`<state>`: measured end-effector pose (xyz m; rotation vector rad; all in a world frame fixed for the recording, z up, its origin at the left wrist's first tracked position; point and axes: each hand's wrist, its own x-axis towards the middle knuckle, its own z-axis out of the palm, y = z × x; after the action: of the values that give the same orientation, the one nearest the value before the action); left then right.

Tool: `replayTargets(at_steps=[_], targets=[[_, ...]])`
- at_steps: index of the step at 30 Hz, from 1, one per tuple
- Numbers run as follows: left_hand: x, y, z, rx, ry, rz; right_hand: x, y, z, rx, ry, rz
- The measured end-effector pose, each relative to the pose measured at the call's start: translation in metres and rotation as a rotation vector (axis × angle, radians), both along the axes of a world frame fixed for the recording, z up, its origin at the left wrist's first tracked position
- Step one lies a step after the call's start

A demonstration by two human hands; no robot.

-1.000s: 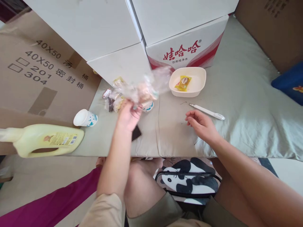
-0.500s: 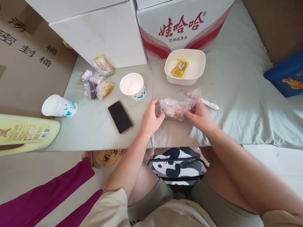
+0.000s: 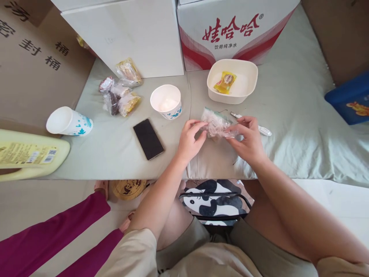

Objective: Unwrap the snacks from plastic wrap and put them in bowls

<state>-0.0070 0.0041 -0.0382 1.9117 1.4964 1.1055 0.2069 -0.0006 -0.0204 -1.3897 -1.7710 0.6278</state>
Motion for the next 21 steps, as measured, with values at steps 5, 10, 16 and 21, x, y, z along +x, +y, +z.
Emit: replayTargets(at_steps=[5, 10, 16, 21], targets=[[0.005, 0.003, 0.004, 0.038, 0.007, -0.058, 0.004, -0.002, 0.002, 0.075, -0.08, 0.133], [0.012, -0.004, 0.012, 0.056, -0.002, -0.351, 0.002, -0.002, 0.001, 0.011, -0.035, 0.217], [0.016, -0.004, 0.01, 0.055, -0.016, -0.342, 0.004, 0.004, -0.001, -0.007, -0.044, 0.157], [0.017, -0.004, 0.009, 0.01, -0.108, -0.348, 0.012, 0.015, -0.006, -0.09, -0.101, 0.104]])
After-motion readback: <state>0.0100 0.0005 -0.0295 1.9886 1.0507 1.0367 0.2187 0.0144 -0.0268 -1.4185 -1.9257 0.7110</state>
